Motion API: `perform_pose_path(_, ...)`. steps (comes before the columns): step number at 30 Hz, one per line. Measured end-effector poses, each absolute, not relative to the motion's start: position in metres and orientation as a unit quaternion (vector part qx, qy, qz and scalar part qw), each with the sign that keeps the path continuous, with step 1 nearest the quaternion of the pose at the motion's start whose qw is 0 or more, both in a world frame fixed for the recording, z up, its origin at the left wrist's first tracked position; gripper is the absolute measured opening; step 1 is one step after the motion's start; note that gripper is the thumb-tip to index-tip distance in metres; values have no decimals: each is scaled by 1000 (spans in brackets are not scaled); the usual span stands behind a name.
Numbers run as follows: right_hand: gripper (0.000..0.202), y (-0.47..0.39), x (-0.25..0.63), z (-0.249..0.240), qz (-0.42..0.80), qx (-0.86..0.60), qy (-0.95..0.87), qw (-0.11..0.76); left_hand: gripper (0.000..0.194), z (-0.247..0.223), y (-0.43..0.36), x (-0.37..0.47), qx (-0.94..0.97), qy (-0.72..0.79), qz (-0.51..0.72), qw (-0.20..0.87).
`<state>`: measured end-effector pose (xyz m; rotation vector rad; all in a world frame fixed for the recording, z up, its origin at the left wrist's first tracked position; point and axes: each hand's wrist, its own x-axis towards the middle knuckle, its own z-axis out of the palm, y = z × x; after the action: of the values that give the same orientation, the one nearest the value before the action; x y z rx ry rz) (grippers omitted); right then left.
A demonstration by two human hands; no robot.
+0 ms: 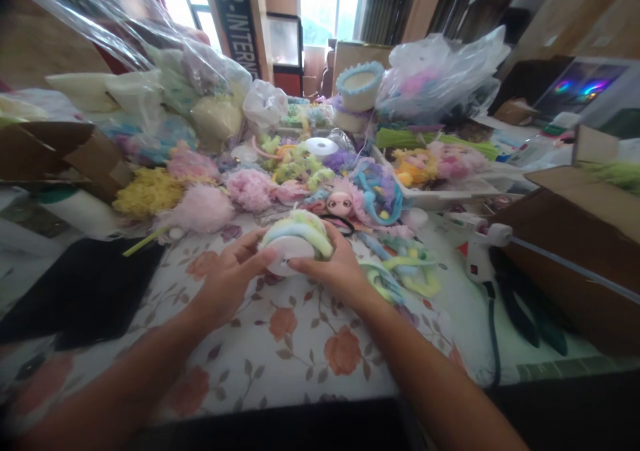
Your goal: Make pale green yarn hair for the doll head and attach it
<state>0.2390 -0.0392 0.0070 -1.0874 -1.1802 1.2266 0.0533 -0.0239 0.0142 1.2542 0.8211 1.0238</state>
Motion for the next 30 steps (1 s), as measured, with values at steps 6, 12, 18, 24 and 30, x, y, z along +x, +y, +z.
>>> perform_pose_path(6, 48, -37, 243, 2, 618, -369, -435, 541, 44, 17, -26, 47, 650, 378, 438, 492)
perform_pose_path(12, 35, -40, 240, 2, 669, -331, -406, 527, 38, 20, -28, 48, 712, 398, 436, 382)
perform_pose_path(18, 37, -40, 244, 2, 661, -339, -422, 519, 36, 21, -22, 47, 679, 378, 438, 451)
perform_pose_path(24, 38, -41, 250, 6, 650, -351, -462, 490, 33, 20, -16, 40, 642, 335, 407, 557)
perform_pose_path(30, 32, -42, 257, 7, 625, -371, -500, 471, 30, 20, -15, 36, 606, 319, 382, 620)
